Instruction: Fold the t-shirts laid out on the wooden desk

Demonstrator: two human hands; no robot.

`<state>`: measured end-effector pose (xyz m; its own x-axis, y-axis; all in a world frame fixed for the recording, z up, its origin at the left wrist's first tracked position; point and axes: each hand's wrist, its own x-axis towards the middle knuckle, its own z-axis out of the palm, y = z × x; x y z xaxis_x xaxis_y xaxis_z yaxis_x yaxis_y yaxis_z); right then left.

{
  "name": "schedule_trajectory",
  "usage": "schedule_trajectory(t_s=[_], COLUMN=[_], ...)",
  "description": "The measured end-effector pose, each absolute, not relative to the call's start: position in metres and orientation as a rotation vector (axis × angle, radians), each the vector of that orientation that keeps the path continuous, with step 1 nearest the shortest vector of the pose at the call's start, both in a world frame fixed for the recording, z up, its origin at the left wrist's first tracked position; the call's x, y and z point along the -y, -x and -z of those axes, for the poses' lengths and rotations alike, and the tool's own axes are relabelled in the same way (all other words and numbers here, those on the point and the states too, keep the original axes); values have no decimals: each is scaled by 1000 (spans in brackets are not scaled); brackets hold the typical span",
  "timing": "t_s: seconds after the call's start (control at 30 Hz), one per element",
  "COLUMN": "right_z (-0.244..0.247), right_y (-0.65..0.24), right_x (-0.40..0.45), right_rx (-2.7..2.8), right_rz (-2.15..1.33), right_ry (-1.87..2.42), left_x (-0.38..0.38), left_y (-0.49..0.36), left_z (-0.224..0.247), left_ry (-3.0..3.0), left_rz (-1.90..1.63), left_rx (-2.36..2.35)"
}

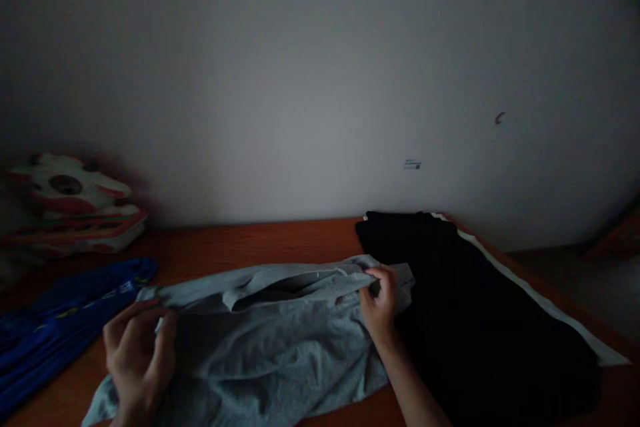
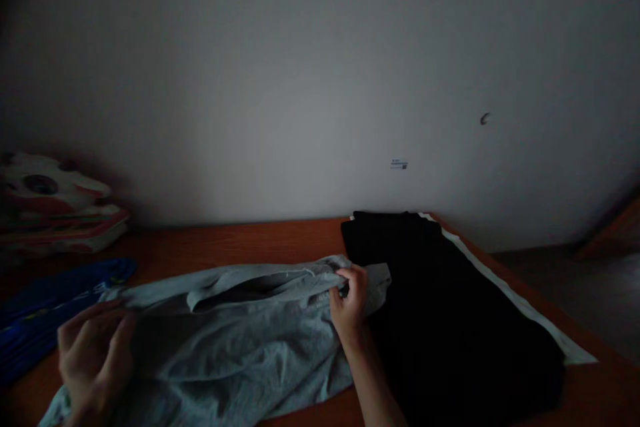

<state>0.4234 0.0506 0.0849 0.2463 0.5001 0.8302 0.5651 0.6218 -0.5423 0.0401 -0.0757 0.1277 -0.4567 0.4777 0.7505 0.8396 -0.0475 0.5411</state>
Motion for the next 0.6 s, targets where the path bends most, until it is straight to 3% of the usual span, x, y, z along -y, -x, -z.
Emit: schedule_trajectory(t_s=[0.13,0.27,0.4,0.6], right_z=[-98,-100,-97,-99], right_y=[-436,-437,-431,-429], right_x=[-42,-40,-39,-38], right_rx=[1637,1981,2049,2216], right_rz=[72,-239,-507,-525], right_ry=[916,762,938,995], left_x=[74,70,64,63], left_y=[-33,-42,-55,-69], left_z=[-123,-121,-119,-121], left_ry=[1522,1947,2378,2562], left_rz=[1244,978,808,824], left_rx=[2115,1833,1702,1935])
